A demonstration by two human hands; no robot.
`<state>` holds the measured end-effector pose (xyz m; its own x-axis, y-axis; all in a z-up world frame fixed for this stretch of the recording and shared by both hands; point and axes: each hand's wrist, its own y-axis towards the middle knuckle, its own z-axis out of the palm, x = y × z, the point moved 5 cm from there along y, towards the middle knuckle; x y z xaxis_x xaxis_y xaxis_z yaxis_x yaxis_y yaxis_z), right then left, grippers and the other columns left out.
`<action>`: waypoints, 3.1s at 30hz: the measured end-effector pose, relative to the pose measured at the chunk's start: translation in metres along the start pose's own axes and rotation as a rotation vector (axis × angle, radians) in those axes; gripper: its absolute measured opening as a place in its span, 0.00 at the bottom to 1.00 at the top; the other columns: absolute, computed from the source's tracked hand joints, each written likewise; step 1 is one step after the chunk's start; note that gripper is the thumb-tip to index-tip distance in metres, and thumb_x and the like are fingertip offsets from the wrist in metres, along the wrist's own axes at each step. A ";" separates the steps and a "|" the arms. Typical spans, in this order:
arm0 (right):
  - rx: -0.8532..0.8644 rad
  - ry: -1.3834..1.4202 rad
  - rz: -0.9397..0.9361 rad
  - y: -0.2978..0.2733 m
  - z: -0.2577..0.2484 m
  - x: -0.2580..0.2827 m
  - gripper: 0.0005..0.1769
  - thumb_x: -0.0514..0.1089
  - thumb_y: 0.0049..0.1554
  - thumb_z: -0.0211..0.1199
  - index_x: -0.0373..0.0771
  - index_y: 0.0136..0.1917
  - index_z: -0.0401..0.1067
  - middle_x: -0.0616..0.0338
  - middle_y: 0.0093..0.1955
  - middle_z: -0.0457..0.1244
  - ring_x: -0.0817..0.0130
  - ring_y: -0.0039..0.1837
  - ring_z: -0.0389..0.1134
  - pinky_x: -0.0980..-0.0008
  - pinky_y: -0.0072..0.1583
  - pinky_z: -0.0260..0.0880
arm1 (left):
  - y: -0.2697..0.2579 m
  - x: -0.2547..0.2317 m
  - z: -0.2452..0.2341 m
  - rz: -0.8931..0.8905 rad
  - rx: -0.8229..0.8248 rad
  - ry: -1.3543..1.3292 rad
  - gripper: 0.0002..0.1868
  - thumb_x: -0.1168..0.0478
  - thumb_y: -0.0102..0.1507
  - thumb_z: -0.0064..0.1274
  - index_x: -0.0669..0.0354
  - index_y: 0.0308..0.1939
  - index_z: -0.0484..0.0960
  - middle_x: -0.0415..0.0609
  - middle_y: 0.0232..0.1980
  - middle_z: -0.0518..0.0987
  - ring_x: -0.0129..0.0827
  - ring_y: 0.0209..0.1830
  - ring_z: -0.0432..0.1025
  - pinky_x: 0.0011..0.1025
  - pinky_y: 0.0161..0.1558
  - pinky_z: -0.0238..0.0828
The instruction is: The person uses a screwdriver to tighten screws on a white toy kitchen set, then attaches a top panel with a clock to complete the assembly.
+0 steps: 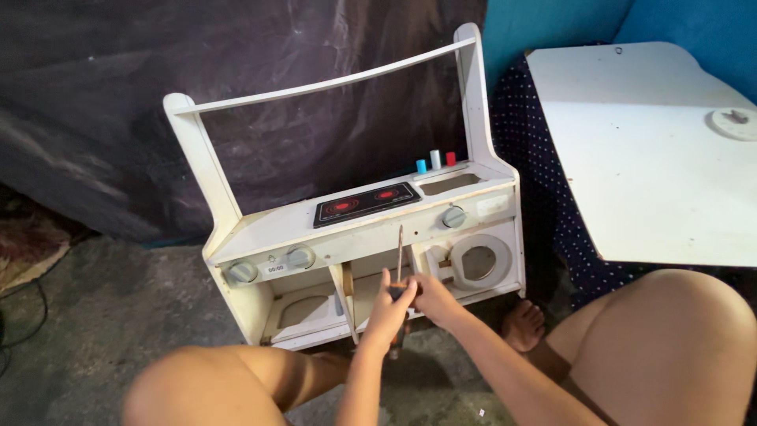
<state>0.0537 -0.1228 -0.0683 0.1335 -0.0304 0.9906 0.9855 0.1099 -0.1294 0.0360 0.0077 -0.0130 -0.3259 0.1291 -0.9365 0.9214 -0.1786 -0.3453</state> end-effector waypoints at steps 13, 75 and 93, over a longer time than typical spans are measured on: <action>0.072 -0.459 0.000 -0.005 0.006 -0.002 0.09 0.32 0.51 0.64 0.29 0.48 0.74 0.51 0.37 0.68 0.68 0.41 0.71 0.67 0.42 0.68 | 0.009 0.030 -0.008 -0.084 0.016 0.039 0.40 0.42 0.62 0.56 0.55 0.72 0.62 0.47 0.41 0.79 0.31 0.35 0.70 0.31 0.37 0.67; -0.931 -0.580 -0.235 0.001 -0.062 0.020 0.10 0.41 0.61 0.52 0.39 0.48 0.73 0.46 0.46 0.69 0.43 0.50 0.69 0.50 0.52 0.69 | 0.040 0.055 0.021 0.344 -0.638 -0.181 0.12 0.66 0.63 0.56 0.57 0.50 0.84 0.49 0.31 0.80 0.30 0.21 0.70 0.31 0.26 0.67; -0.588 0.268 -0.141 0.028 -0.076 0.030 0.08 0.37 0.57 0.68 0.28 0.48 0.78 0.61 0.34 0.66 0.76 0.33 0.60 0.74 0.37 0.61 | 0.037 0.047 0.009 0.431 -0.627 -0.091 0.19 0.68 0.59 0.54 0.62 0.55 0.85 0.48 0.35 0.84 0.31 0.28 0.72 0.32 0.36 0.72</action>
<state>0.0932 -0.1961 -0.0459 -0.0545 -0.2597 0.9642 0.8782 -0.4720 -0.0775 0.0531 -0.0021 -0.0704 0.0982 0.0875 -0.9913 0.9099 0.3956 0.1250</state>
